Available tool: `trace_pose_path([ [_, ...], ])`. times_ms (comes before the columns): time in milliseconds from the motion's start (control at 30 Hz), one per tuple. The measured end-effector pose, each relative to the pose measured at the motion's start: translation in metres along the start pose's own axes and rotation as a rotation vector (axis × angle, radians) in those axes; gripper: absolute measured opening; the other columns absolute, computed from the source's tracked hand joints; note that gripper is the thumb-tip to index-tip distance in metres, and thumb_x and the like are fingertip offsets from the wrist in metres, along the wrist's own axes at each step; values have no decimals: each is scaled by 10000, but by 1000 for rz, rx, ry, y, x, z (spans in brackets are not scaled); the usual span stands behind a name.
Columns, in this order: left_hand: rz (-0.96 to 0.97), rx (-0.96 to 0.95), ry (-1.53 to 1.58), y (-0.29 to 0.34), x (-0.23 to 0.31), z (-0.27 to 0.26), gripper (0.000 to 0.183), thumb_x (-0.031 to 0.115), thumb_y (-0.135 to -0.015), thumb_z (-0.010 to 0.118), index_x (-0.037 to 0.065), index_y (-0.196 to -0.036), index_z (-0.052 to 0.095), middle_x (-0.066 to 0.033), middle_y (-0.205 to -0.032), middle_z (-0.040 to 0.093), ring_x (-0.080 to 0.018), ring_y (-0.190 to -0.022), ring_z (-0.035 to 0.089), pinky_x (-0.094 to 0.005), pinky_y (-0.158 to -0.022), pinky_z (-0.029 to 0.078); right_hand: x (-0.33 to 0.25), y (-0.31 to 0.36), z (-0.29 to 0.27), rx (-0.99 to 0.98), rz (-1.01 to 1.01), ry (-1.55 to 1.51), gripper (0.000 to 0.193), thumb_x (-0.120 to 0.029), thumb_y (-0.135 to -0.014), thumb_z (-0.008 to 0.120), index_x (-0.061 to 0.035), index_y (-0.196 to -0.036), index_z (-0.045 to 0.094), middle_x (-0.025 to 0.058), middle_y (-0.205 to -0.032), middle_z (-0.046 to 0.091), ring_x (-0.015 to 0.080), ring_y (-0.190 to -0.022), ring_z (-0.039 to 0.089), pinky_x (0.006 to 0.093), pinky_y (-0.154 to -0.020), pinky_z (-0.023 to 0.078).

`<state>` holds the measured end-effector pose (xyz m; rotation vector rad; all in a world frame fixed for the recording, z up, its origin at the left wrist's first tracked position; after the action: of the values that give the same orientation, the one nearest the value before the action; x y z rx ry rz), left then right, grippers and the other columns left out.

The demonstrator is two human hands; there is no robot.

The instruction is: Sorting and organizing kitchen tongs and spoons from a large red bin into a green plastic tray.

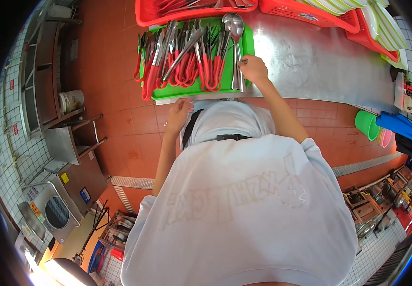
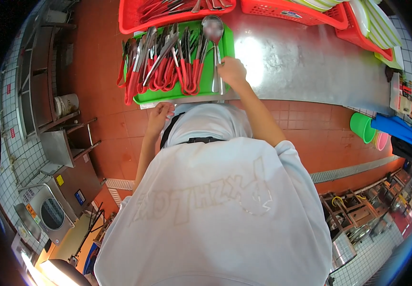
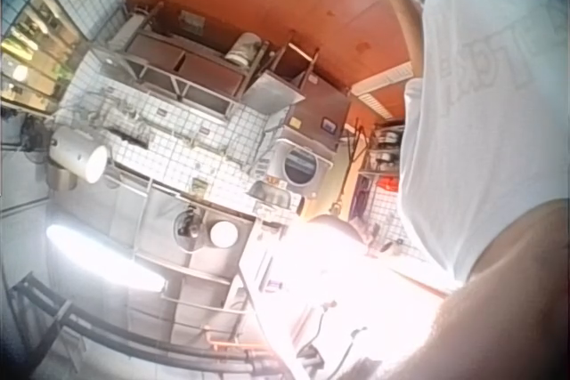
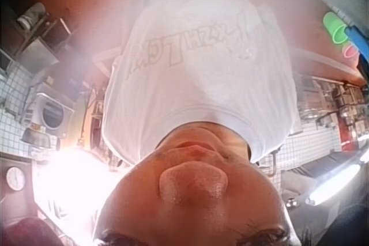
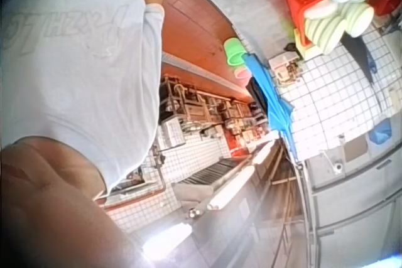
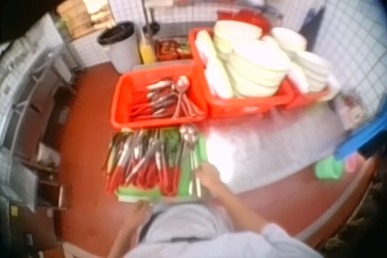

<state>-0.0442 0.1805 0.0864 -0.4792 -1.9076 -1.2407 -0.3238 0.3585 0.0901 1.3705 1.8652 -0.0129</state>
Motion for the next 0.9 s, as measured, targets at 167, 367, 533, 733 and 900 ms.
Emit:
trace_pose_path([
  [167,-19,-2,-28,2,-5,0,321,299,-945,528,17,-1084,592,-72,-913,677,-125,-818,646,-241,-645,469,-25,15,-23,102,-42,236,230,-269,-799,630,-96,-939,690,148,-891,684,334,-847,655,438,-769,512],
  [367,1,9,-18,7,14,0,300,266,-949,526,0,-1073,587,-83,-912,666,-136,-812,636,-250,-677,484,-13,19,-35,143,-17,204,217,-289,-798,640,-126,-937,677,115,-853,698,305,-796,671,401,-714,527],
  [533,148,-71,40,13,77,17,245,177,-957,519,-36,-1069,568,-96,-938,645,-146,-864,612,-274,-795,488,12,32,-17,34,-6,76,254,-319,-790,605,-114,-918,686,143,-872,686,345,-814,651,432,-744,516],
  [733,375,-197,-47,16,192,48,252,223,-986,472,30,-1116,568,-54,-970,637,-115,-891,598,-231,-786,449,19,38,2,-112,2,19,378,-410,-821,573,-76,-688,690,134,-679,668,293,-669,659,395,-660,524],
  [900,458,-286,-33,-8,255,69,235,183,-971,502,-2,-1101,568,-65,-960,626,-126,-907,589,-235,-801,448,23,33,19,-188,51,-270,498,-435,-856,547,-43,-570,657,102,-512,603,210,-476,609,340,-541,507],
])
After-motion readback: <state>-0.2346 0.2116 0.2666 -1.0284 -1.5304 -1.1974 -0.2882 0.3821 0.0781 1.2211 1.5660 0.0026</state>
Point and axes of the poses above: each hand's wrist, its own y-axis away from the middle knuckle, its own z-axis out of the palm, x = y × z, the point moved 10 cm from there along -y, towards the middle knuckle
